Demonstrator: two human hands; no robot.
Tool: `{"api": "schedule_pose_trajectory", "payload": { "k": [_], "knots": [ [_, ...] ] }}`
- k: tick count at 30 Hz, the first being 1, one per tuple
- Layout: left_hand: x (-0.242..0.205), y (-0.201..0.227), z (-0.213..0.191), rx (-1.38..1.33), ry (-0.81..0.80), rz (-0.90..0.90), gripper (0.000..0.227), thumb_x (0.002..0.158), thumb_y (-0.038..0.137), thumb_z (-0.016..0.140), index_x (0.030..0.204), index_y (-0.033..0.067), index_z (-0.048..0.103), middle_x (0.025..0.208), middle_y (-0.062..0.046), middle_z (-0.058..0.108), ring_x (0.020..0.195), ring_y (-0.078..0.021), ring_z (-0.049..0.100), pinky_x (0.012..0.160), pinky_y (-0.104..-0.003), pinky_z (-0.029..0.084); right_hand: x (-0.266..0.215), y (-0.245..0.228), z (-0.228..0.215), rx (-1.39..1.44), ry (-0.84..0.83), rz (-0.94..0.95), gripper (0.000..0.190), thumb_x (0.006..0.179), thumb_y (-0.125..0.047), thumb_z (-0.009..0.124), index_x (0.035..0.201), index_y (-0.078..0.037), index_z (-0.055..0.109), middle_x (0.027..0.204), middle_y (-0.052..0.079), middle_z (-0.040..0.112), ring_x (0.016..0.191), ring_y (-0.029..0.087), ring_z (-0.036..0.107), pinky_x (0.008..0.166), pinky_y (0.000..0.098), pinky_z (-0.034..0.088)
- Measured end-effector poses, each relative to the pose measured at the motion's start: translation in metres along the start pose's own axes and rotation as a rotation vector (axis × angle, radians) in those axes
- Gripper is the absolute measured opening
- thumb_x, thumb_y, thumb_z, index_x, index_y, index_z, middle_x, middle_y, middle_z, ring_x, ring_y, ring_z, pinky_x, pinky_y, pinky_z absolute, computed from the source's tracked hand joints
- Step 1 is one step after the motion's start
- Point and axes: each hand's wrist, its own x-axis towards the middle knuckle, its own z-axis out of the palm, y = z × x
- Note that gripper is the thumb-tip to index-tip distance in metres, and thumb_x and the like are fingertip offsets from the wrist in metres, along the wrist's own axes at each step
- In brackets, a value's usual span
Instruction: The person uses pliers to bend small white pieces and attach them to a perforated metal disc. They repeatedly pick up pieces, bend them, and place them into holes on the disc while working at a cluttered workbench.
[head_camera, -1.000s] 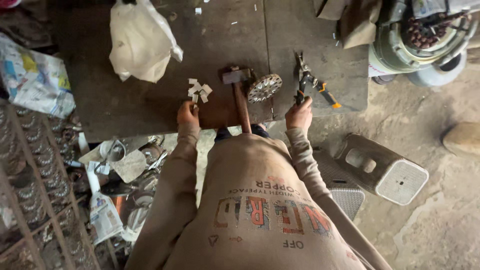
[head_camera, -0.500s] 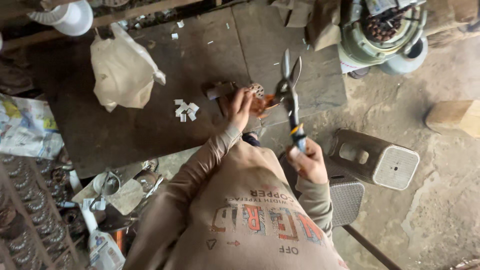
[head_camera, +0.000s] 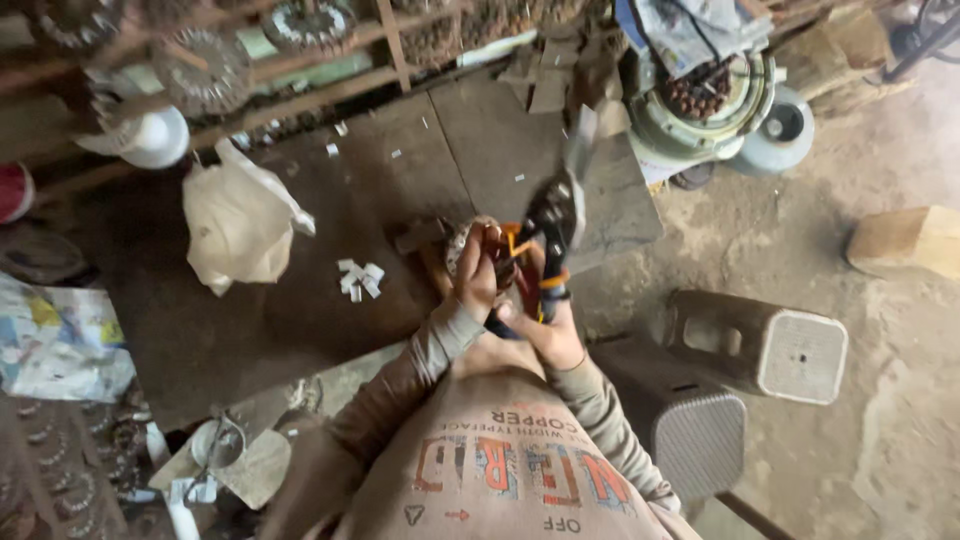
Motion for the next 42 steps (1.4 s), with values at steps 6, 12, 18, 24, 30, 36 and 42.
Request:
{"api": "schedule_pose_trajectory", "payload": {
  "k": [6,12,18,24,30,36,42],
  "knots": [
    [0.006,0.032,0.025,0.391,0.111,0.262,0.024,0.118,0.028,0.043,0.116,0.0060,0.052,0.100,-0.002,0.059,0.089,-0.0126,0.060,0.081,-0.029,0.054,0.009,0.014,-0.001,-0.167,0.078,-0.172,0.069,0.086,0.004,0.075,0.147,-0.001,0.043,0.139,0.009,0.056,0.133,0.020,0.053,0.114,0.0338,0.043],
    [0.011,0.116,0.014,0.426,0.440,0.153,0.026,0.104,0.018,0.058,0.121,0.0027,0.072,0.079,0.004,0.065,0.068,-0.0067,0.057,0.061,-0.023,0.048,0.010,0.005,-0.034,-0.627,0.170,-0.360,0.052,0.088,0.001,0.075,0.134,0.000,0.052,0.114,0.011,0.064,0.106,0.020,0.065,0.096,0.0324,0.053],
    [0.004,0.161,0.030,0.294,0.121,0.283,0.033,0.108,0.013,0.060,0.138,0.0007,0.065,0.095,0.003,0.054,0.075,-0.0055,0.045,0.065,-0.022,0.042,0.001,0.025,-0.040,-0.773,0.180,-0.185,0.061,0.080,-0.002,0.077,0.132,0.000,0.045,0.096,0.010,0.060,0.084,0.018,0.058,0.079,0.0311,0.052],
    [-0.002,0.178,0.053,0.214,0.080,0.342,0.031,0.112,0.016,0.057,0.136,0.0000,0.068,0.100,0.002,0.058,0.081,-0.0074,0.056,0.071,-0.023,0.052,0.000,0.029,-0.033,-0.872,0.108,-0.276,0.078,0.074,0.003,0.069,0.145,0.004,0.038,0.118,0.019,0.059,0.107,0.028,0.061,0.095,0.0369,0.050],
    [0.002,0.184,0.053,0.174,0.183,0.373,0.029,0.099,0.001,0.069,0.127,-0.0019,0.066,0.105,-0.007,0.070,0.087,-0.0105,0.068,0.075,-0.025,0.060,0.001,0.030,-0.029,-0.930,0.069,-0.265,0.083,0.070,0.001,0.070,0.146,0.007,0.035,0.129,0.024,0.051,0.118,0.036,0.061,0.104,0.0411,0.049],
    [-0.006,0.191,0.046,0.173,0.136,0.311,0.022,0.097,-0.004,0.070,0.119,-0.0075,0.068,0.111,-0.012,0.074,0.097,-0.0149,0.072,0.089,-0.028,0.062,-0.002,0.026,-0.025,-0.982,0.067,-0.304,0.088,0.066,0.001,0.071,0.146,0.007,0.035,0.130,0.025,0.050,0.121,0.040,0.057,0.108,0.0446,0.047],
    [-0.012,0.196,0.044,0.223,0.126,0.294,0.020,0.097,-0.004,0.070,0.117,-0.0076,0.069,0.108,-0.013,0.074,0.094,-0.0154,0.073,0.086,-0.028,0.062,-0.004,0.027,-0.021,-1.044,0.087,-0.336,0.088,0.066,-0.001,0.070,0.146,0.008,0.035,0.133,0.027,0.050,0.121,0.041,0.057,0.106,0.0452,0.048]
  ]
}}
